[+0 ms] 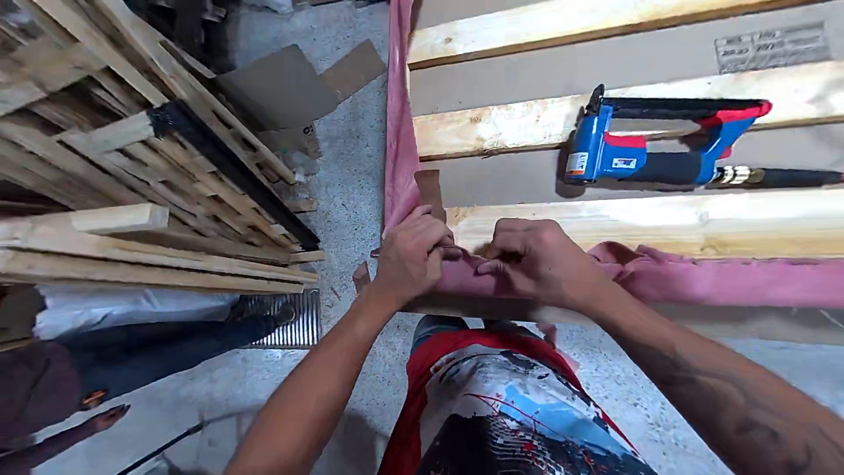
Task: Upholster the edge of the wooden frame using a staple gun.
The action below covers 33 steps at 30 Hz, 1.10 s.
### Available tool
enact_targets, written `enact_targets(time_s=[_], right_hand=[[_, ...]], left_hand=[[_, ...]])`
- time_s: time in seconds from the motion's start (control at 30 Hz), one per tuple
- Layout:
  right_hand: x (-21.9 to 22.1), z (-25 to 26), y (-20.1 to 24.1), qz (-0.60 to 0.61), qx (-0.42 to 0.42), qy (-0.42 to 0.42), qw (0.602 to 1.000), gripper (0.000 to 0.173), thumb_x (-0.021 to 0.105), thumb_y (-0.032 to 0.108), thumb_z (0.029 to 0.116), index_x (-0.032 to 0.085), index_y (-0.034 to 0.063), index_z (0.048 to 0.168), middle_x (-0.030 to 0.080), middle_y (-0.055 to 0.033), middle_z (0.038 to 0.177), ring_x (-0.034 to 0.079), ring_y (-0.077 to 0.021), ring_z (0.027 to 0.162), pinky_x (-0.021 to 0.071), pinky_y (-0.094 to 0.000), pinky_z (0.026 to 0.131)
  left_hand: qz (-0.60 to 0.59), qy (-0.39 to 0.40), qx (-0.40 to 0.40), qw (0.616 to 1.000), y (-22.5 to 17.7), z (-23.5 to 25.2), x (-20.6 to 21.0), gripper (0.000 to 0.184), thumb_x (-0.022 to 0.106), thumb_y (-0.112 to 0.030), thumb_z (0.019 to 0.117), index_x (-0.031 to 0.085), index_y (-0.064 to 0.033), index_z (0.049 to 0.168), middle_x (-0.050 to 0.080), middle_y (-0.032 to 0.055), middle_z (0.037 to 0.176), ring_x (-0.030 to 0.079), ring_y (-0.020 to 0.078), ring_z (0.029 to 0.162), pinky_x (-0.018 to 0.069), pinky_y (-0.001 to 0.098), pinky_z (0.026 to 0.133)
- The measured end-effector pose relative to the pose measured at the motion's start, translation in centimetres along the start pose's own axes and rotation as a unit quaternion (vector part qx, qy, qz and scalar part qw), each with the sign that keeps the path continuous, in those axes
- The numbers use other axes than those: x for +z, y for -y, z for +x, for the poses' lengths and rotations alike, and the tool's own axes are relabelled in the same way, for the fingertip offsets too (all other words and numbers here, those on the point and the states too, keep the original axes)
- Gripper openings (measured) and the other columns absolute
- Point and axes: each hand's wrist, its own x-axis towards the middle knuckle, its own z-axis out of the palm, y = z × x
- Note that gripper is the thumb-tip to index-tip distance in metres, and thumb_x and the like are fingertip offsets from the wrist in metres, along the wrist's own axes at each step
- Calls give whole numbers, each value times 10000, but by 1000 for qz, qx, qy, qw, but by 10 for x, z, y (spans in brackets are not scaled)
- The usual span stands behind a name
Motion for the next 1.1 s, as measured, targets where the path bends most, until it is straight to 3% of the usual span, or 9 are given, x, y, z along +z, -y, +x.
enact_targets(time_s=[0.1, 0.2, 0.33, 0.43, 0.6, 0.7, 0.8, 0.93, 1.1], right_hand=[[10, 2, 6, -15, 109, -62, 992, 177, 725, 269, 897, 727, 137, 778, 635, 35, 759, 620, -87, 686, 542, -311, 612], [-6, 7, 4, 16, 165, -97, 981, 191, 674, 248, 955, 739, 114, 836, 693, 17, 808, 661, -92, 712, 581, -334, 649], [-100, -12, -21, -225, 260, -110, 933, 492, 709, 313, 946, 603, 74, 1362, 592, -264, 1316, 552, -476, 1238, 468, -672, 992], [-136, -22, -68, -291, 354, 31, 888, 934, 914, 342, 753, 443, 163, 1539, 531, -360, 1359, 507, -623, 1226, 432, -807, 919], [-152, -4, -48, -331, 384, 146, 850, 680, 774, 477, 848, 539, 144, 1393, 685, -255, 953, 672, -518, 883, 499, -748, 685], [-134, -6, 58, -362, 395, 43, 844, 525, 590, 483, 913, 608, 61, 1224, 649, -214, 815, 658, -469, 751, 475, -685, 585], [-65, -38, 158, -266, 446, -144, 842, 366, 525, 474, 965, 642, 130, 1007, 611, -11, 670, 607, -186, 524, 492, -444, 426], [36, -51, 206, -40, 485, -241, 840, 352, 605, 437, 996, 705, 101, 1019, 703, 18, 734, 679, -110, 579, 604, -377, 492], [82, -26, 193, -78, 472, -256, 840, 269, 635, 403, 972, 710, 146, 951, 676, 86, 704, 630, 19, 585, 545, -229, 489]], left_hand=[[-1, 52, -138, 989, -4, 15, -1, 99, 712, -170, 934, 718, -98, 866, 754, 1, 905, 721, 114, 834, 612, 378, 790], [-14, 168, -180, 969, -6, 38, -13, 150, 723, -205, 945, 687, -111, 833, 730, 3, 829, 686, 128, 738, 577, 404, 686], [-53, 168, -197, 964, 0, 42, -13, 157, 726, -167, 937, 673, -76, 821, 681, 41, 750, 657, 163, 687, 557, 422, 645], [-56, 150, -271, 949, -4, 40, -12, 168, 747, -220, 933, 696, -82, 851, 689, 49, 771, 674, 182, 724, 573, 449, 676], [3, 298, -249, 922, -1, 58, -18, 239, 697, -292, 956, 665, -80, 851, 644, 107, 835, 652, 283, 824, 544, 535, 713], [10, 350, -165, 922, 11, 69, -19, 264, 695, -308, 951, 638, -110, 785, 617, 66, 820, 629, 247, 799, 528, 492, 685], [-10, 347, -166, 923, 13, 69, -18, 232, 696, -275, 928, 622, -108, 784, 616, 79, 794, 634, 267, 795, 527, 513, 680], [-13, 371, -169, 913, 14, 71, -20, 249, 706, -292, 925, 617, -103, 790, 612, 86, 775, 633, 276, 773, 530, 518, 663], [51, 442, -62, 893, 24, 88, -23, 268, 671, -382, 938, 615, -172, 781, 582, 16, 700, 612, 229, 704, 491, 484, 610]])
